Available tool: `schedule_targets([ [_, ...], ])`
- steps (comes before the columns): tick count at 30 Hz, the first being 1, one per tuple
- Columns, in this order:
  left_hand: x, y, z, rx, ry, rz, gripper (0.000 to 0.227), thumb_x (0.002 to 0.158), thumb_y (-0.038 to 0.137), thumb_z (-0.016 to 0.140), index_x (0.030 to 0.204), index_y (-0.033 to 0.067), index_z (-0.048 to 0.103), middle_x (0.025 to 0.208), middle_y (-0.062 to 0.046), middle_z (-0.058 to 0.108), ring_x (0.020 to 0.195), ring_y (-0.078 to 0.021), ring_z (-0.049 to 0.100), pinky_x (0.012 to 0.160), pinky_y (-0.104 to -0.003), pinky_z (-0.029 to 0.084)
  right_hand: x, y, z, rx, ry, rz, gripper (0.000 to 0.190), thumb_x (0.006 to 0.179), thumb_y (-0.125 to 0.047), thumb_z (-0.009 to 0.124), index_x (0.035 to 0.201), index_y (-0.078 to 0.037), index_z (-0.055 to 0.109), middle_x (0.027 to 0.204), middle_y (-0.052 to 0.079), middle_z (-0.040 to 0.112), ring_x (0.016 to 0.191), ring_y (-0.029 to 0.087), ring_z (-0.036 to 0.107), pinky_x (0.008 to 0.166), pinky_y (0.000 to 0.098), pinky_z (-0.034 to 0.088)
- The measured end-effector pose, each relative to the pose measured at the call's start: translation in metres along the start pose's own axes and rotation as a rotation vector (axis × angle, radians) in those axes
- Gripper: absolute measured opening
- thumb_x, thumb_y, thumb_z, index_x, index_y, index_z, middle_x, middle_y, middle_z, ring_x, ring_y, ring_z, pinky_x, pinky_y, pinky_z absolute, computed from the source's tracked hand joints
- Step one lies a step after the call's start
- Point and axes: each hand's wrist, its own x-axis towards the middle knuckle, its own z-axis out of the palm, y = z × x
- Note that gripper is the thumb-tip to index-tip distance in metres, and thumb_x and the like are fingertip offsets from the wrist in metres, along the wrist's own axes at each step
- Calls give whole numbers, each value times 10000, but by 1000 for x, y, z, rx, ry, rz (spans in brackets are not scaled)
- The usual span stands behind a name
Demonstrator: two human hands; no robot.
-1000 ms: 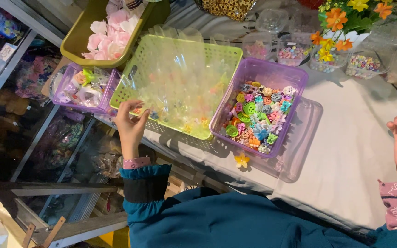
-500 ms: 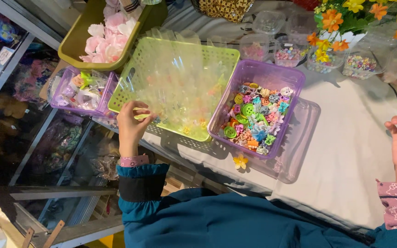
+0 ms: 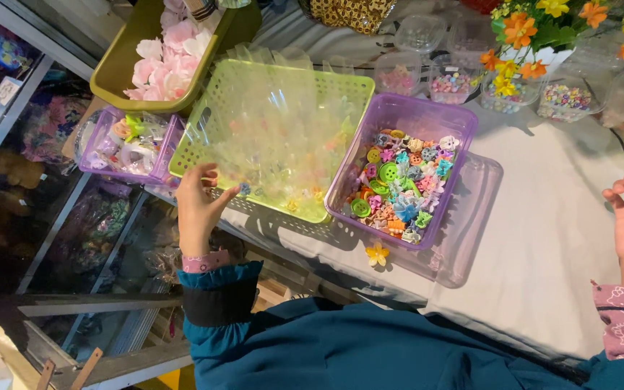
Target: Sort small gift charms into plastic bags and secure them.
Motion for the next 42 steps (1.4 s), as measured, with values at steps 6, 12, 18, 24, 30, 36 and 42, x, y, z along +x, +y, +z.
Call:
schedule_targets([
  [6, 25, -4, -7, 94, -198, 8, 418, 678, 213, 957, 945, 20, 700, 855, -75, 676, 805, -189, 654, 645, -341, 522, -3, -16, 34, -60, -26, -36, 232, 1247, -242, 411, 1160, -78, 549, 1126, 45, 537, 1033, 153, 518, 1020, 348, 426],
  [12, 43, -22, -12, 65, -433, -8, 317, 687, 251, 928, 894, 68, 773, 717, -28, 690, 666, -161, 649, 612, -328, 518, -5, -23, 48, -67, 7, -16, 263, 1250, -225, 392, 1104, -62, 537, 1103, 50, 524, 1019, 165, 510, 1019, 353, 432],
  [18, 49, 0, -11, 221, -532, -203, 294, 698, 290, 910, 919, 123, 816, 659, -72, 657, 549, -200, 613, 534, -375, 483, -3, -15, 33, -62, 5, -13, 247, 1248, -215, 394, 1110, -70, 540, 1100, 48, 522, 1027, 167, 512, 1021, 351, 430],
  [24, 55, -12, -2, 348, -534, -159, 327, 646, 348, 935, 885, 149, 835, 657, -79, 699, 577, -215, 649, 569, -377, 507, -2, -13, 23, -8, 42, 5, 244, 1242, -201, 384, 1121, -56, 539, 1106, 63, 524, 1023, 176, 503, 1029, 358, 422],
  [30, 46, -8, 2, 479, -466, -59, 358, 627, 415, 916, 846, 154, 808, 733, -105, 736, 656, -303, 699, 609, -408, 539, -4, -20, 36, -32, 19, -13, 258, 1250, -218, 394, 1107, -71, 551, 1097, 52, 531, 1013, 169, 511, 1021, 362, 429],
  [36, 41, 0, 3, 567, -468, 26, 368, 711, 464, 856, 755, 118, 739, 699, -127, 687, 674, -347, 681, 585, -455, 522, -6, -14, 23, -46, -4, -14, 260, 1255, -221, 398, 1104, -68, 543, 1095, 53, 532, 1012, 170, 515, 1026, 368, 433],
  [42, 44, -1, 7, 586, -512, 17, 466, 738, 502, 846, 658, 83, 658, 611, -152, 604, 652, -381, 636, 576, -478, 489, -5, -10, 14, 24, 28, -6, 266, 1251, -227, 381, 1136, -48, 540, 1117, 73, 536, 1021, 183, 516, 1043, 380, 434],
])
